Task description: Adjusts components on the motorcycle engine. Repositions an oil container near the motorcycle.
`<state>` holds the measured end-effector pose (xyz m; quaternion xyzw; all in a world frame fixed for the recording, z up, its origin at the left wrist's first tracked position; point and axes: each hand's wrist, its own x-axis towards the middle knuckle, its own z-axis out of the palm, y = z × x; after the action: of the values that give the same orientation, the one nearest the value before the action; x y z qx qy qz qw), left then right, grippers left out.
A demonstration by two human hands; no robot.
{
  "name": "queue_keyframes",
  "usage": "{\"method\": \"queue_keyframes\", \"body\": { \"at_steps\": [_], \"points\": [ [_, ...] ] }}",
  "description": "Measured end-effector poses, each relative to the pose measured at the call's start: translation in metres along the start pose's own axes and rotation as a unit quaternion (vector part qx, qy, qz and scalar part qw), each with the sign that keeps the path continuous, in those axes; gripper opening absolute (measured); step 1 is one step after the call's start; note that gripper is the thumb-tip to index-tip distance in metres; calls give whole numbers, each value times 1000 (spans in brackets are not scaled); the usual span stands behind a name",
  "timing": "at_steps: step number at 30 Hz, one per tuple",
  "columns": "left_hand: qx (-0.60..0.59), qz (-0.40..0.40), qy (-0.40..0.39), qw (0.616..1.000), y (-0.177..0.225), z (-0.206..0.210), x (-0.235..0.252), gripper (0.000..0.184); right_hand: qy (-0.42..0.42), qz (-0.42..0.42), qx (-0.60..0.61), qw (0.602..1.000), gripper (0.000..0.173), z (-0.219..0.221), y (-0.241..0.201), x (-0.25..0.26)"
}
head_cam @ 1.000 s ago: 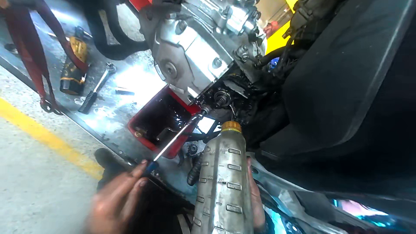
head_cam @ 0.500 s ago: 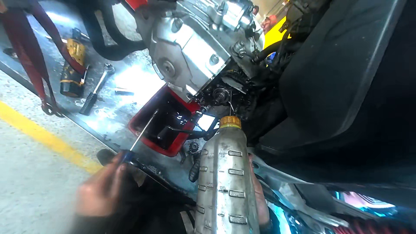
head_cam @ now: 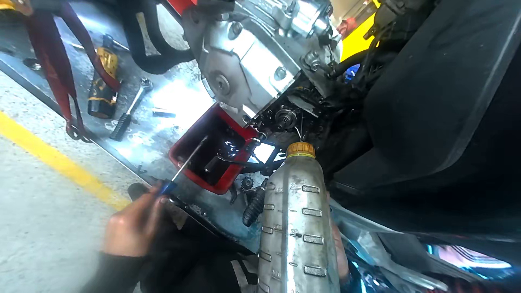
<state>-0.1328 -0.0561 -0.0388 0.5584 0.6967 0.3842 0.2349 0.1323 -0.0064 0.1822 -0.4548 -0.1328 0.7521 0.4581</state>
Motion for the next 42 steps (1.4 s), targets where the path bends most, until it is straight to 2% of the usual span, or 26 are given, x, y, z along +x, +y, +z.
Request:
{"method": "queue_keyframes", "body": {
  "at_steps": [1,2,3,5,7,10,12,14,15,18,21,23,25,26,28,30,37,42],
  "points": [
    [-3,-3,-2,1000,1,2,-1,47,80,15,-46,996,41,22,-7,0],
    [-5,-4,-3,1000,1,4,-2,47,115,28,-65,991,42,30,-10,1],
    [-8,-4,-6,1000,1,6,-3,47,90,23,-52,994,40,22,-8,-1],
    [-17,3,-5,1000,1,6,-4,47,-41,10,10,999,36,-16,4,-2],
    [-37,25,9,999,6,0,-5,45,-67,0,13,998,34,-23,7,-1],
    [-75,119,30,990,35,-22,-2,42,-100,-10,14,995,36,-24,5,-1],
    [-64,168,46,983,71,-29,6,41,-66,0,1,998,37,-19,0,-7],
    [-40,191,57,979,103,-22,20,39,58,17,-69,996,42,7,-7,-8],
    [-27,199,60,978,114,-16,29,38,95,23,-95,991,44,16,-10,-6],
    [0,218,65,974,132,1,47,37,42,17,-60,997,42,8,-10,-11],
    [52,232,90,967,140,7,54,35,82,29,-81,993,41,17,-12,-9],
    [80,232,97,965,137,8,56,36,48,38,-42,997,42,9,-11,-12],
    [86,232,94,964,127,2,57,37,85,39,-57,994,43,18,-11,-11],
    [80,231,96,965,123,-2,57,36,51,28,-33,998,41,11,-9,-13],
    [67,230,100,966,117,-10,60,36,-89,13,38,995,35,-21,-1,-12],
    [60,236,104,964,121,-8,63,36,-136,9,47,990,34,-29,0,-8],
    [32,209,107,971,145,9,36,34,-136,-1,37,990,35,-28,-5,-4],
    [43,226,108,967,142,8,47,34,-121,-2,26,992,36,-28,-5,-2]
  ]
}}
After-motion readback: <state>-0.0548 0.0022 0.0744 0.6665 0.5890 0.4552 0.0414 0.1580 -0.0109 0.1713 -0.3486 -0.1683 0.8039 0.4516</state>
